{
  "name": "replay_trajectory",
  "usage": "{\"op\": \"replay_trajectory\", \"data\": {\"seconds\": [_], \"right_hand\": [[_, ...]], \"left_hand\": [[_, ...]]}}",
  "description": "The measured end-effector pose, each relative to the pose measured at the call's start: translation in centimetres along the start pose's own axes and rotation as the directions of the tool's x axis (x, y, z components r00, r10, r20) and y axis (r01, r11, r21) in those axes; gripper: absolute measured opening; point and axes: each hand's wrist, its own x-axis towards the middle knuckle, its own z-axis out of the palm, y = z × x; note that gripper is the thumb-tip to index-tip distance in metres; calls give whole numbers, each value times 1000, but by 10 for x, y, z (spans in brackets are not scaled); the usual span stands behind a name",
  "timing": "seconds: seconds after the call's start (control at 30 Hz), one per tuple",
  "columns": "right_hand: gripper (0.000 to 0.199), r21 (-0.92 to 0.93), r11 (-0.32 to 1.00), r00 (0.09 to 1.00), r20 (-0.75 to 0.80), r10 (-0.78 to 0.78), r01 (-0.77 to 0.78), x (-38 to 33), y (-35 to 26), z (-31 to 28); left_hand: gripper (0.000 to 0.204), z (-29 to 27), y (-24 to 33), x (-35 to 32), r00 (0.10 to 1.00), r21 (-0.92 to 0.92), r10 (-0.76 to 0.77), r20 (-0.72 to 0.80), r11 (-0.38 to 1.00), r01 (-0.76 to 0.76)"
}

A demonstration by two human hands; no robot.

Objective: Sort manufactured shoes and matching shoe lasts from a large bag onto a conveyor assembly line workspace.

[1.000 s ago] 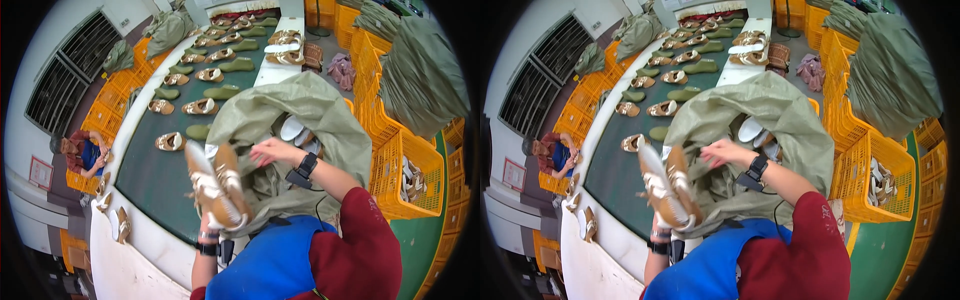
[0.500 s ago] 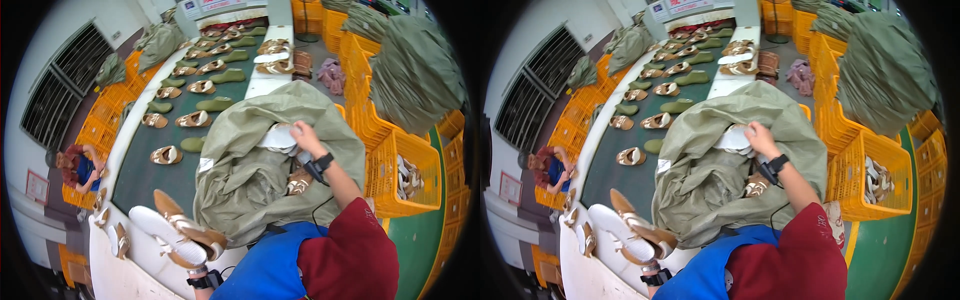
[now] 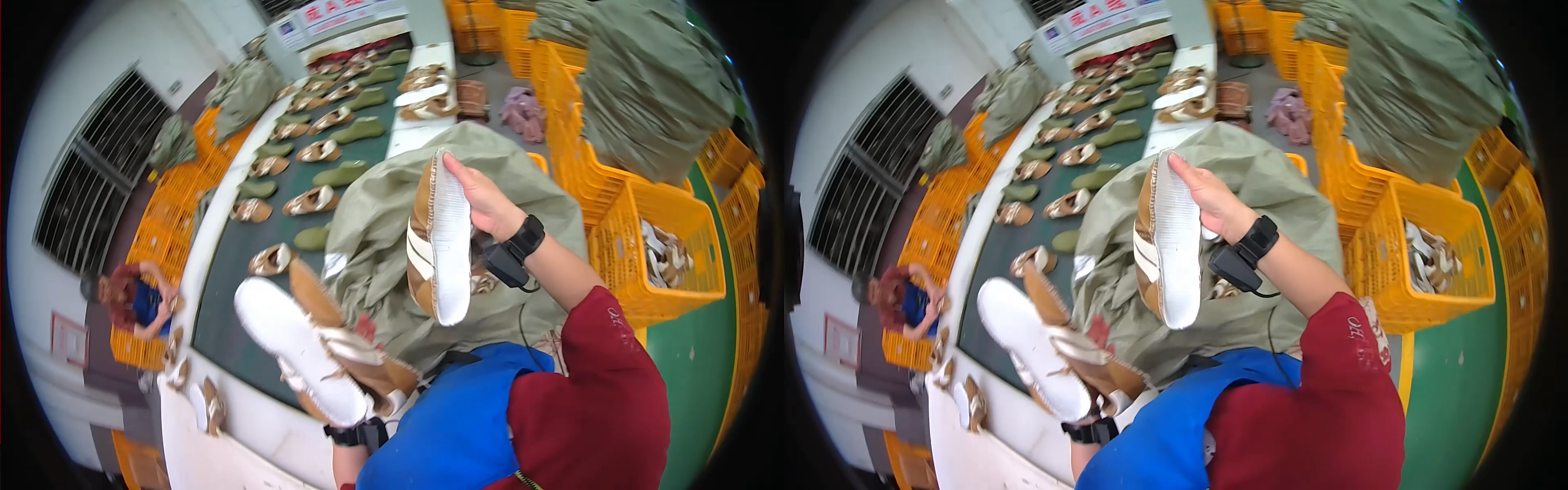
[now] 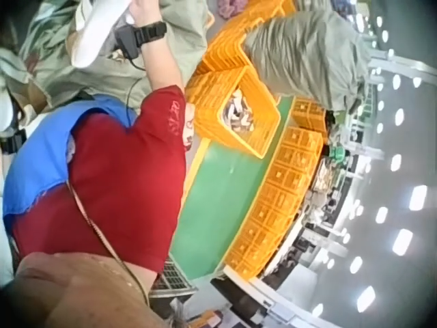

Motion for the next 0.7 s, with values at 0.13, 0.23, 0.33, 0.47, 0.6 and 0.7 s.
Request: {"op": "replay_trajectory", "data": {"seconds": [0.13, 0.23, 0.33, 0.47, 0.6, 0.7], "right_hand": [[39, 67, 955, 923, 282, 260, -289, 3, 92, 59], [34, 213, 819, 781, 496, 380, -533, -25, 163, 87], [28, -85, 762, 662, 441, 606, -642, -38, 169, 116], [33, -742, 657, 607, 464, 645, -131, -36, 196, 137], [25, -775, 631, 636, 474, 609, -26, -11, 191, 125], [18, -803, 594, 750, 421, 510, 47, 2, 179, 116]], "left_hand": [[39, -11, 35, 2, 969, 170, 15, -246, 985, 28], [37, -15, 21, -19, 984, -892, -173, 46, 437, 118], [39, -50, 19, -41, 956, -954, 29, 293, 66, 291], [38, -131, -34, -76, 993, -521, -112, -47, 850, 71], [40, -293, -23, -83, 844, -11, -415, -339, 899, 438], [34, -369, -68, -78, 826, 547, -147, -544, 685, 482]]}}
